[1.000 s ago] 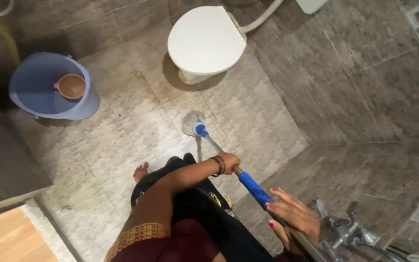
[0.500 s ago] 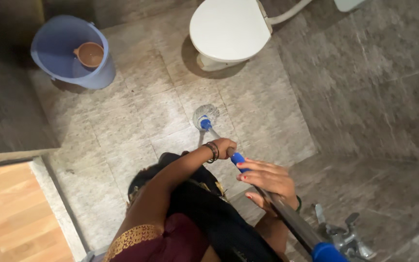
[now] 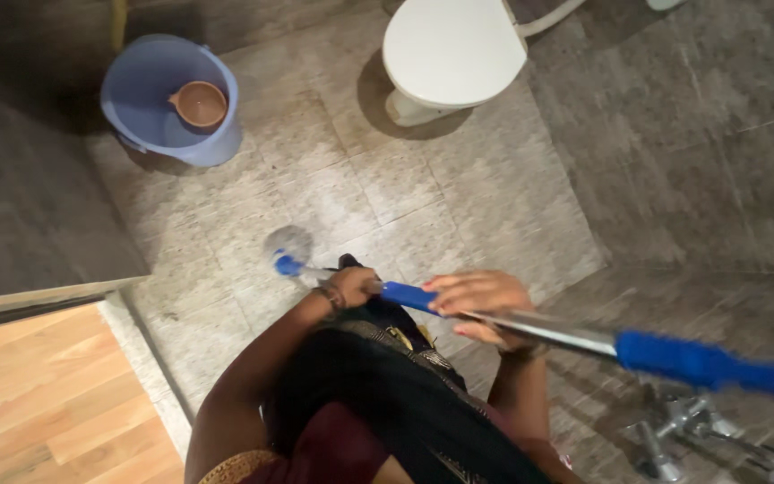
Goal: The person mops the bathroom floor using a mop, cleaning the tiled area around the toilet and sink while occasionally moving a plastic bucket.
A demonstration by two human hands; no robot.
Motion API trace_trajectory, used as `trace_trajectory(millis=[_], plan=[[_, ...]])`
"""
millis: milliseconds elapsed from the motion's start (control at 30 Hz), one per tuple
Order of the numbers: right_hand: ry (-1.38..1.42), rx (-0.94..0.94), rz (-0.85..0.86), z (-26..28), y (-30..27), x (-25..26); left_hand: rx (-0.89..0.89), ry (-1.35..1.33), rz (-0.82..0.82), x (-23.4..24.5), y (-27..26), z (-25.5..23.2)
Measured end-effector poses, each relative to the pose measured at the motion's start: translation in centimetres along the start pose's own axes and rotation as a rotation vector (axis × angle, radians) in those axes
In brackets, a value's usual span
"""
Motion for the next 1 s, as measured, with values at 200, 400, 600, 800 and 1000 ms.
trace_trajectory(millis=[200, 400, 600, 800, 1000], plan=[[-0.131, -0.262, 0.01, -4.2, 0.2, -6.0, 0.276, 0.326, 0.118, 8.4, -7.6, 7.8], [-0.277, -0.485, 0.035, -5.7, -3.1, -10.7, 0.291, 0.486, 0.237, 10.9, -11.3, 10.8], [-0.247, -0.4, -0.09, -2.0, -5.4, -8.7, 0.185, 0.523, 0.33, 7.5, -10.5, 8.8], [-0.223, -0.184, -0.225, 5.0, -7.0, -3.7, -0.007, 0.547, 0.401, 0.8, -5.3, 2.7], [-0.366, -0.066, -0.365, 12.4, -11.9, 1.4, -0.266, 0.523, 0.516, -10.5, -0.8, -6.9]])
Point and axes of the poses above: each hand's wrist, its own y-axis towards the middle knuckle, its own x-axis out of the back of the hand, z = x × y, the point moved 3 cm from there along y, towards the middle knuckle, and after that the axes turned 15 degrees about -z, right-handed, at the moved point
